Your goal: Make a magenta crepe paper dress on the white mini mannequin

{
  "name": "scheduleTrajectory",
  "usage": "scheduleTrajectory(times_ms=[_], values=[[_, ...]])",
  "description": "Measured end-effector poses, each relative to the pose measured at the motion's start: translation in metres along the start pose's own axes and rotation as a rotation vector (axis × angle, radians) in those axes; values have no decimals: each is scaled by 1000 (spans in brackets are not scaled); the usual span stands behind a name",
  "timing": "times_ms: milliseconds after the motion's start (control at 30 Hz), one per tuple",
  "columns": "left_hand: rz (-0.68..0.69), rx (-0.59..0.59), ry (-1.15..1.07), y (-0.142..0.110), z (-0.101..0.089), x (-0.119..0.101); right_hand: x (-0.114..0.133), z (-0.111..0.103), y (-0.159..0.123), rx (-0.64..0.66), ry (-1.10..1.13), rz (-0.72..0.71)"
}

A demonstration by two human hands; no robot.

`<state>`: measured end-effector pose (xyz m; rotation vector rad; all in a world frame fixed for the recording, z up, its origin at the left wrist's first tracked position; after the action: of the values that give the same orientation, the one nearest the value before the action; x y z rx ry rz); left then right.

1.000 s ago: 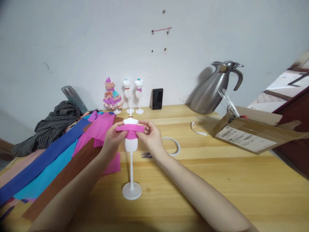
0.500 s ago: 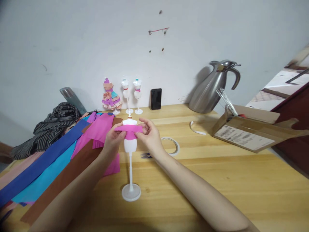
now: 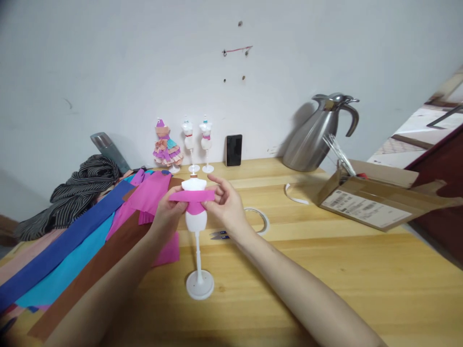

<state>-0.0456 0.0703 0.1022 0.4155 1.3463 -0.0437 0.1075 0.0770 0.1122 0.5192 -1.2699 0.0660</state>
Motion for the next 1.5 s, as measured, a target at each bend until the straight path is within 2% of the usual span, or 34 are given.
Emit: scheduleTrajectory(times_ms=[200, 300, 533, 633, 767, 967, 1167, 1500], values=[[17, 75, 22, -3, -6, -8, 25, 8, -12, 58, -127, -175], [34, 71, 32, -4, -7, -17, 34, 12, -18, 97, -237, -268], [348, -46, 191, -15, 3, -52, 44, 10, -24, 119, -313, -389], [373, -19, 224, -20, 6, -57, 43, 10, -21, 115, -299, -365], [243, 98, 196, -19, 8, -50, 38, 10, -16, 90, -230, -317], [102, 37, 40, -10, 2, -31, 18, 5, -10, -14, -154, -134], [48, 75, -56, -5, -2, -21, 16, 5, -9, -41, -101, -52], [-28, 135, 51, -6, 1, -23, 16, 6, -10, 26, -69, 61]])
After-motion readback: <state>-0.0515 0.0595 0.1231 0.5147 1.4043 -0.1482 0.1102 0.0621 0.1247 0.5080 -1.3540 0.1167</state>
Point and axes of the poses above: each hand's wrist, its own y-axis towards the middle knuckle, its own z-axis out of the palm, x = y × z, the point moved 5 cm from there along y, towards the middle knuckle, and after that the axes turned 14 degrees about x, right-handed, at the moved point
